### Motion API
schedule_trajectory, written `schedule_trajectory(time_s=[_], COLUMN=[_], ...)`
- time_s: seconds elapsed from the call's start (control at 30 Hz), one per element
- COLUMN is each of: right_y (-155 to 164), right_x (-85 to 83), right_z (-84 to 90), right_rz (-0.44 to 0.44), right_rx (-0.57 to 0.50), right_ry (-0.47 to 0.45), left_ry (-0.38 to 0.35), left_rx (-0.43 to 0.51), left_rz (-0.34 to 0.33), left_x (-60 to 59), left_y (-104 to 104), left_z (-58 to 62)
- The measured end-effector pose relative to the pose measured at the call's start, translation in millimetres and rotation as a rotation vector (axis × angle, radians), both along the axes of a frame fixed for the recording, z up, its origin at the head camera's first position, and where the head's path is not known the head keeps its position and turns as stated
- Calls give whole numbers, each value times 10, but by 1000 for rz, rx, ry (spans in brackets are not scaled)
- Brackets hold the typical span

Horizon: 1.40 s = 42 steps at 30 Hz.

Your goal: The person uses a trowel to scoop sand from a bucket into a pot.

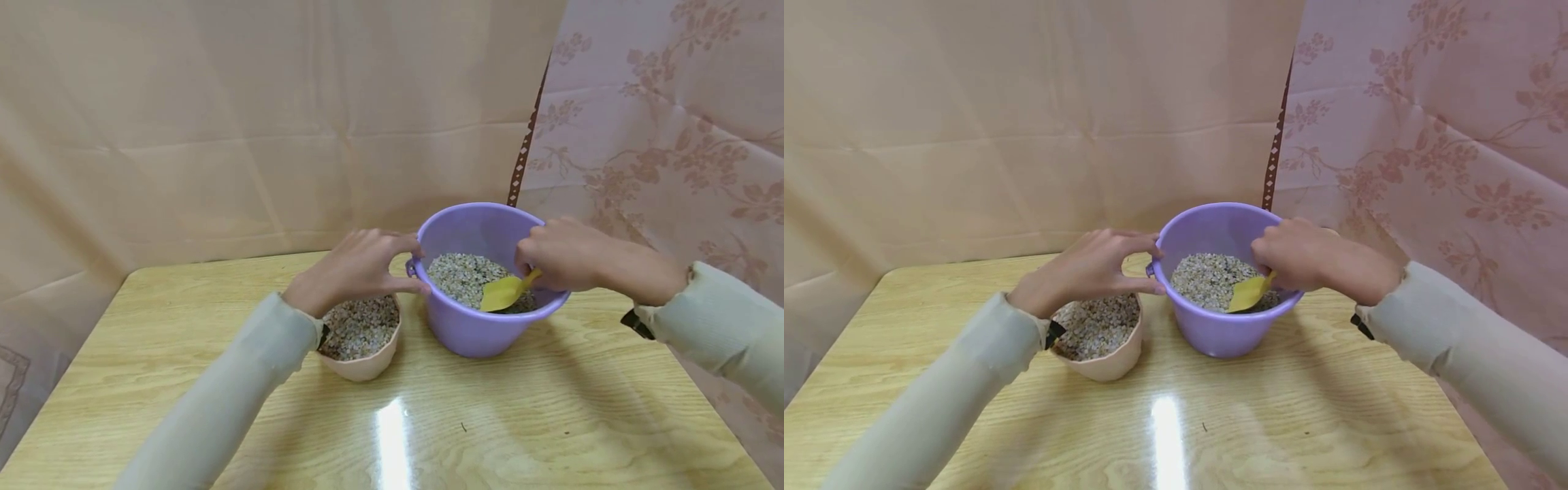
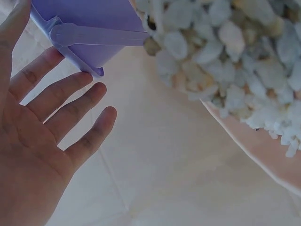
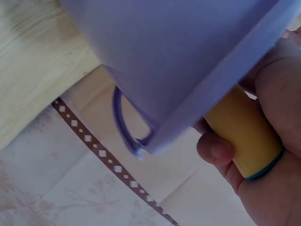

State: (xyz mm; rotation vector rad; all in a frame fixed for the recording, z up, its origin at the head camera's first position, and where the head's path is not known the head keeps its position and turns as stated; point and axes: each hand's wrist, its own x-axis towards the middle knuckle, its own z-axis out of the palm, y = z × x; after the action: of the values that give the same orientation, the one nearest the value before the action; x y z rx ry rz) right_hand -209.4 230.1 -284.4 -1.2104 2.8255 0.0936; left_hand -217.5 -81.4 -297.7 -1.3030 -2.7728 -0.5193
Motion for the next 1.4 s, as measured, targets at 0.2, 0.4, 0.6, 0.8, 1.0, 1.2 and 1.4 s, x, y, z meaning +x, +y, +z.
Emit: schedule_trajectory(time_s=[0.2,0.4,0.6,0.8,1.0,1.2,1.4], right_y=[43,59,69,68,80,70,74], right_x=[3,-21,-46,-99,-133,-130,-123], right_z=[-42,-86,-119,-167,-190,-189,-205], right_rz=[30,26,26,19,6,2,-1], right_rx=[-44,-114,-161,-220,-248,-272,-291], right_ry=[13,-17,-31,-52,-60,-73,-65], left_ry=[23,55,45,33,38,40,42], left_rx=[6,12,9,-2,-1,-3,-4], left_rz=[-6,-8,0,10,14,23,18], left_x=[8,11,18,29,40,37,34], left_y=[-2,-21,-43,-48,-32,-35,-28], left_z=[-14,-38,-47,-60,-56,-47,-43])
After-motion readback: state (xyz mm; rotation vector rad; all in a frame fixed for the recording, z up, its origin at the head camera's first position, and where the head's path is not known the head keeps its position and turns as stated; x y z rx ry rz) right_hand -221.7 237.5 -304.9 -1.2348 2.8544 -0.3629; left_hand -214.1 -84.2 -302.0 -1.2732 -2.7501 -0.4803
